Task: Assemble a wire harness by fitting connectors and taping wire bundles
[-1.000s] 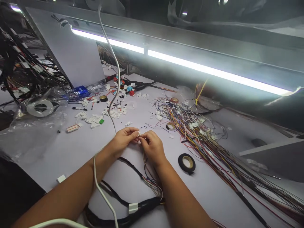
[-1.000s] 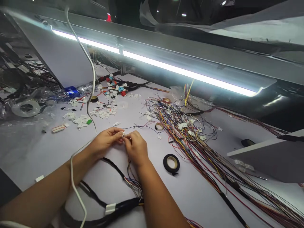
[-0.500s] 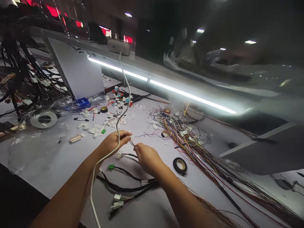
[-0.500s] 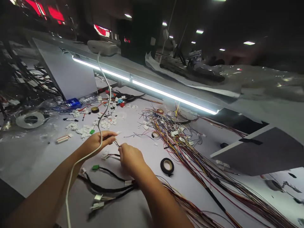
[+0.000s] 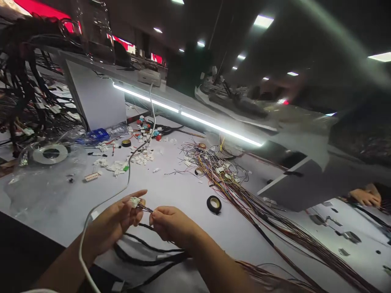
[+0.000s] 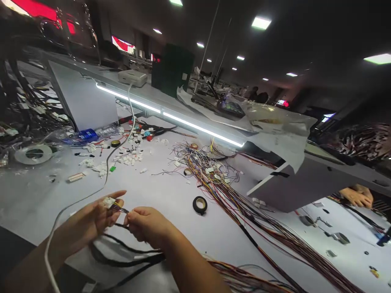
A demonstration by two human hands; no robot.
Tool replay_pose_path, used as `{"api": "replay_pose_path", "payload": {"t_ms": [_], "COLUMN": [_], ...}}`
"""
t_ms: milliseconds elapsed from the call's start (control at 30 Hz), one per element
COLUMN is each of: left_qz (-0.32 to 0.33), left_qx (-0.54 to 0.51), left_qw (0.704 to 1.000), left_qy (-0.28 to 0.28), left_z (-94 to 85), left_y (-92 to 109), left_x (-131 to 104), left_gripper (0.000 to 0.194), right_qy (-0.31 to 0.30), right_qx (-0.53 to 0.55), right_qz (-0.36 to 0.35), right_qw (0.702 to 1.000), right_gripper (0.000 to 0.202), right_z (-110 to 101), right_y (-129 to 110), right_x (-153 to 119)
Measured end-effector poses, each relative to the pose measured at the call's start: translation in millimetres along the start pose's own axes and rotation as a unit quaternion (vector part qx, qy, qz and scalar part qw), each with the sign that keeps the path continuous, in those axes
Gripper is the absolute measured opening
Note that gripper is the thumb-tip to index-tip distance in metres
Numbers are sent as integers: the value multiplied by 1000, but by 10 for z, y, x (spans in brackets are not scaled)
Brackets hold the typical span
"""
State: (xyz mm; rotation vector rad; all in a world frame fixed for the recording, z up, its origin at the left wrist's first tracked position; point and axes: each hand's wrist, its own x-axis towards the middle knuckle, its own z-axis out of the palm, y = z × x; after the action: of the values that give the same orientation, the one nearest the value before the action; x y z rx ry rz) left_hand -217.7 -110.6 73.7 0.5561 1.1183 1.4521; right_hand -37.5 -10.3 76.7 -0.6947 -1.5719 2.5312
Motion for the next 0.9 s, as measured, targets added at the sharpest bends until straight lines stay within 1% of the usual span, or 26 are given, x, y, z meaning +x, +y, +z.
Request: {"api": "replay_pose_path", "payload": {"t_ms": [67,100,167,200,233,267,300,333,367,400,433,467,500,533,567,633,700,733,767,833,867,900], "left_qz": [0,6,5,1,-1,-1,0,1,0,-5,-10,-11,-8,-4,-2,-5,-12,-14,-16,-14,-12,-7], "left_qx": [-74,-92,-106,-112,-121,-131,-142,-151,-155,-154,-150,-148,-149,-151,-155,-167,-180,-186,-188,-183,-178,-173], "left_qw": [996,995,994,994,992,989,986,982,980,979,979,979,980,980,981,980,977,976,976,977,979,981], "left_qy": [-42,-47,-27,-3,29,62,90,112,128,136,139,138,133,126,119,111,111,113,112,104,96,84], "left_z": [83,130,221,257,284,301,306,303,292,276,258,242,227,217,212,219,248,269,293,338,356,369], "left_y": [-164,-226,-298,-307,-302,-285,-263,-239,-217,-202,-195,-194,-199,-208,-217,-228,-222,-212,-200,-173,-163,-155], "left_x": [-68,-84,-84,-70,-52,-32,-13,2,13,19,22,21,18,14,9,-4,-21,-31,-43,-69,-82,-95], "left_gripper": [56,54,40,32,22,15,11,10,10,11,12,12,12,11,10,9,8,9,9,12,14,17], "right_qy": [22,34,52,66,88,119,160,204,233,249,235,207,188,169,159,162,184,197,203,192,178,163], "right_qx": [11,9,-29,-80,-159,-261,-376,-490,-580,-645,-693,-721,-732,-738,-738,-732,-722,-702,-666,-556,-501,-462], "right_qz": [-6,-12,-31,-52,-85,-125,-168,-204,-202,-178,-142,-115,-101,-90,-87,-93,-112,-131,-157,-213,-241,-266], "right_qw": [1000,999,998,993,980,950,897,823,754,700,667,651,647,647,651,655,657,672,701,780,812,830], "right_gripper": [33,33,35,35,34,30,25,23,26,32,37,39,37,34,29,24,24,26,27,29,29,29], "right_z": [67,97,107,68,-12,-137,-304,-504,-725,-949,-1158,-1338,-1478,-1573,-1621,-1590,-1420,-1298,-1162,-876,-742,-621], "right_y": [99,137,185,187,171,136,82,13,-66,-148,-228,-300,-362,-411,-447,-488,-496,-490,-480,-452,-436,-422], "right_x": [-10,-12,-43,-81,-135,-207,-292,-387,-486,-583,-672,-746,-800,-831,-838,-781,-651,-570,-486,-325,-255,-195]}}
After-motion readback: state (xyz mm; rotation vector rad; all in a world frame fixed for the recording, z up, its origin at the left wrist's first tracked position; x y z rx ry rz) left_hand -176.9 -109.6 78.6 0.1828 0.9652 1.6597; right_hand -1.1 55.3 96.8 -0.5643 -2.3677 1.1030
